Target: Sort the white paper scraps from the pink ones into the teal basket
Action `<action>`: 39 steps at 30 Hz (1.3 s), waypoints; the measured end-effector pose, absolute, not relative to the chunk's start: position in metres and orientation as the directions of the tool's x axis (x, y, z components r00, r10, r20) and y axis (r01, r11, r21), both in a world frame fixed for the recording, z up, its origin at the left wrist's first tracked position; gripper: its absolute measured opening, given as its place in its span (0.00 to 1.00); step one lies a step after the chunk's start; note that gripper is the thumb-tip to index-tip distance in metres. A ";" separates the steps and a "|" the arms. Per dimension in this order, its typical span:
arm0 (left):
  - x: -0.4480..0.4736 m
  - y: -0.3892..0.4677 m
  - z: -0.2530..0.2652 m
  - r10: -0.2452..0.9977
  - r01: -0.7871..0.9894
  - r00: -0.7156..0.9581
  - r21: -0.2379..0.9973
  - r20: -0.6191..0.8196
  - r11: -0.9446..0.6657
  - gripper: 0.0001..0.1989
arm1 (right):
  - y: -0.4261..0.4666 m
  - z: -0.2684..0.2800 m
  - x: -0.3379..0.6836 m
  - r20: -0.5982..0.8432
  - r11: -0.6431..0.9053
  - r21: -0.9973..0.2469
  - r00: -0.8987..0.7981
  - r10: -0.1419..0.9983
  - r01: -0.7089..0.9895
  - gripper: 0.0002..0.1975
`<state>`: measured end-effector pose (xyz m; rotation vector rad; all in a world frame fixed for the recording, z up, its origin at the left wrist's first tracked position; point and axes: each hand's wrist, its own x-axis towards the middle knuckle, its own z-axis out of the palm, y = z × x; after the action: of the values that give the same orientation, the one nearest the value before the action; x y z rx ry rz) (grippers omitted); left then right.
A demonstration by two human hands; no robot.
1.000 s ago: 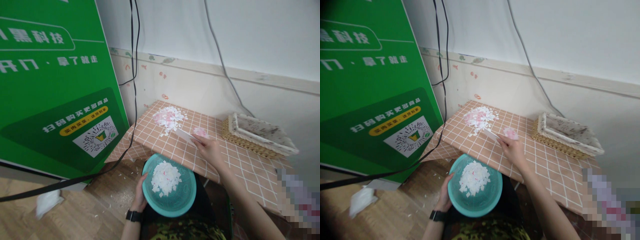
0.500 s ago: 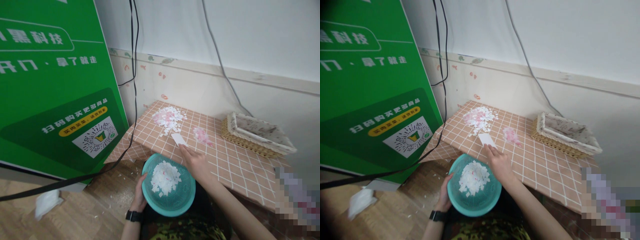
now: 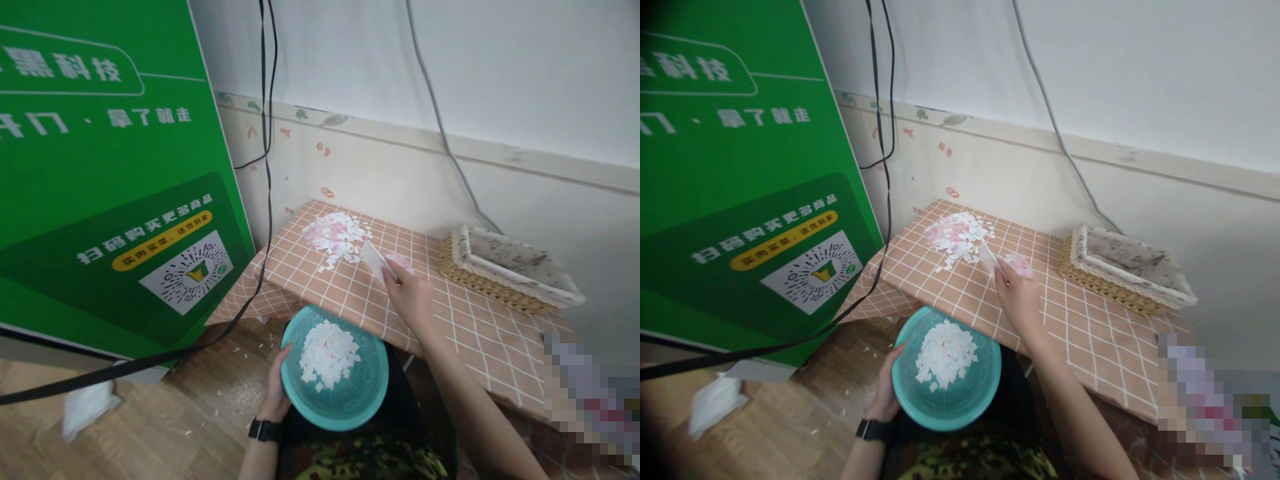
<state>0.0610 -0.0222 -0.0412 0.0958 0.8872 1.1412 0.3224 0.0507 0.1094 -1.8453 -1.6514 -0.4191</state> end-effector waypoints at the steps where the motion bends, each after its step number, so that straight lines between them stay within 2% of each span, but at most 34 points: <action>1: 0.061 -0.022 -0.041 0.817 -0.746 0.119 0.492 -0.564 0.449 0.10 | 0.055 0.108 0.320 0.597 -0.007 -0.232 0.148 0.788 0.973 0.18; 9: 0.062 -0.022 -0.035 0.810 -0.741 0.119 0.492 -0.574 0.457 0.11 | 0.060 0.104 0.320 0.555 0.104 -0.406 0.155 0.817 0.908 0.19; 13: 0.061 -0.022 -0.037 0.814 -0.744 0.111 0.496 -0.570 0.448 0.11 | 0.068 0.102 0.323 0.542 0.108 -0.418 0.152 0.827 0.902 0.18; 19: 0.061 -0.022 -0.040 0.801 -0.744 0.150 0.467 -0.580 0.477 0.11 | 0.079 0.105 0.335 0.528 0.229 -0.498 0.083 0.845 0.837 0.16; 25: 0.061 -0.022 -0.043 0.800 -0.742 0.146 0.470 -0.582 0.477 0.11 | 0.077 0.107 0.338 0.512 0.206 -0.529 0.116 0.851 0.823 0.16; 31: 0.061 -0.022 -0.044 0.822 -0.741 0.116 0.503 -0.557 0.445 0.10 | 0.079 0.105 0.327 0.474 0.284 -0.616 0.057 0.879 0.735 0.17; 35: 0.061 -0.021 -0.048 0.832 -0.743 0.123 0.506 -0.540 0.438 0.11 | 0.085 0.110 0.326 0.482 0.299 -0.595 0.033 0.876 0.746 0.16; 39: 0.060 -0.022 -0.049 0.825 -0.747 0.143 0.487 -0.546 0.452 0.10 | 0.090 0.116 0.323 0.455 0.357 -0.598 -0.063 0.888 0.717 0.15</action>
<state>0.0605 -0.0217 -0.0489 0.1076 0.8646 1.1369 0.3232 0.0898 0.1162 -1.4091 -1.8260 0.2721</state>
